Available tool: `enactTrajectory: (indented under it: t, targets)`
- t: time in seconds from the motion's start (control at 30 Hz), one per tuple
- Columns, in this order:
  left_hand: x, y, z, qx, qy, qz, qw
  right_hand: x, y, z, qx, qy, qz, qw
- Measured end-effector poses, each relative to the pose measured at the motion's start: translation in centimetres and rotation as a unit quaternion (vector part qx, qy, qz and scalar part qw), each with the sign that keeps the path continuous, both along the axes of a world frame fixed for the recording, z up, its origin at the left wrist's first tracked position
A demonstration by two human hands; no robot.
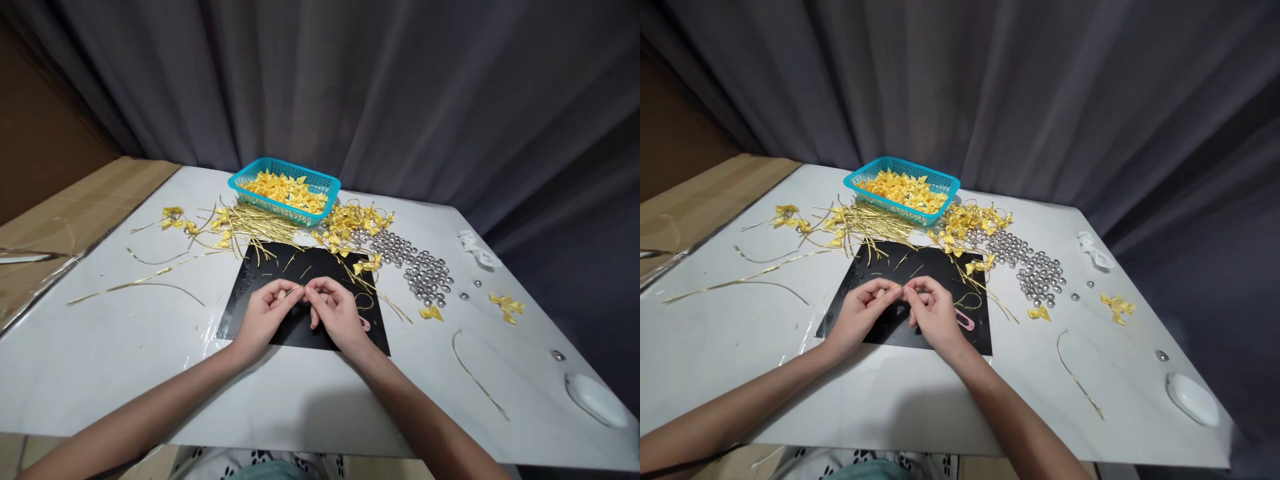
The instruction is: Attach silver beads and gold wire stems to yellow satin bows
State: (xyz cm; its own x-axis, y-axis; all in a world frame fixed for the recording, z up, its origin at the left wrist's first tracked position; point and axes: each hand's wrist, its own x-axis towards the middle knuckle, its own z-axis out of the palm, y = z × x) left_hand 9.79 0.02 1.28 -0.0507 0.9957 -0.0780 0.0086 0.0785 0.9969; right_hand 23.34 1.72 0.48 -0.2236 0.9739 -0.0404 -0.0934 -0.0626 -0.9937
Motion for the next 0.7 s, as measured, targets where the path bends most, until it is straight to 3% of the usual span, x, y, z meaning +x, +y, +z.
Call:
enactTrajectory:
  t: [0.23, 0.47, 0.7]
  targets:
    - [-0.11, -0.09, -0.33, 0.032, 0.051, 0.015, 0.998, -0.14, -0.23, -0.2, 0.014, -0.019, 0.016, 1.0]
    - [-0.65, -0.16, -0.67, 0.114, 0.114, 0.0, 0.987, -0.09, -0.26, -0.5, 0.022, -0.014, 0.035, 0.999]
    - [-0.86, -0.14, -0.48, 0.148, 0.154, -0.016, 0.977, -0.11, -0.29, -0.45, 0.017, -0.013, 0.033, 0.999]
